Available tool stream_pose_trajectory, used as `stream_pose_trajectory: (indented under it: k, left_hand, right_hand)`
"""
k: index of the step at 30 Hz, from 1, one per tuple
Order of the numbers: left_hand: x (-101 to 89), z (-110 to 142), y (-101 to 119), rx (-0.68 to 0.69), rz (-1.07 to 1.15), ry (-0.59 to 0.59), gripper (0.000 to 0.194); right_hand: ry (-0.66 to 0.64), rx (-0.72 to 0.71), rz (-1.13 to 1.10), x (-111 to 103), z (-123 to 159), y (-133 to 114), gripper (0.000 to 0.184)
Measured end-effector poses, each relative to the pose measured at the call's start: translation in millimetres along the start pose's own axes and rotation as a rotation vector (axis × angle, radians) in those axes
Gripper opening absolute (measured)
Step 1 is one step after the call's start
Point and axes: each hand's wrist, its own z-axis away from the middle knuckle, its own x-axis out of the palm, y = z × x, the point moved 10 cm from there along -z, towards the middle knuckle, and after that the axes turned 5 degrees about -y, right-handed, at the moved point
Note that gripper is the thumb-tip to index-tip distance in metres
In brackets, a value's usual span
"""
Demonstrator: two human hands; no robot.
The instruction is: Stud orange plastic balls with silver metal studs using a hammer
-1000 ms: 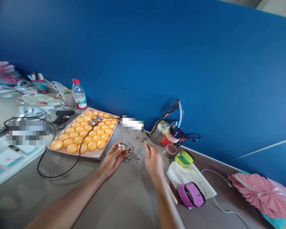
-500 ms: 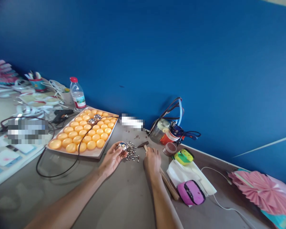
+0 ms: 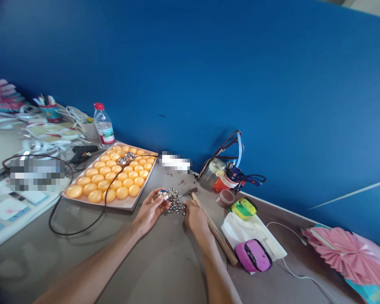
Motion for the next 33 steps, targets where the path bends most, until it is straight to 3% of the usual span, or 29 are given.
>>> stream_pose_trajectory:
  k: [8, 19, 28, 33]
  left_hand:
    - [2.7, 0, -2, -0.008, -0.018, -0.021, 0.037]
    - [8.1, 2, -6, -0.027, -0.093, -0.076, 0.038]
    - [11.9, 5, -7, -0.058, -0.159, -0.096, 0.04]
    - [10.5, 4, -10, -0.059, -0.157, -0.106, 0.041]
  right_hand:
    - [-0.094, -0.042, -0.129, 6, -2, -1, 0.026]
    - [0.01, 0.003, -0.246, -4, -3, 3, 0.015]
    - [-0.071, 0.037, -0.334, 2, -3, 3, 0.015]
    - [-0.12, -0.018, -0.422, 4, -6, 0, 0.012]
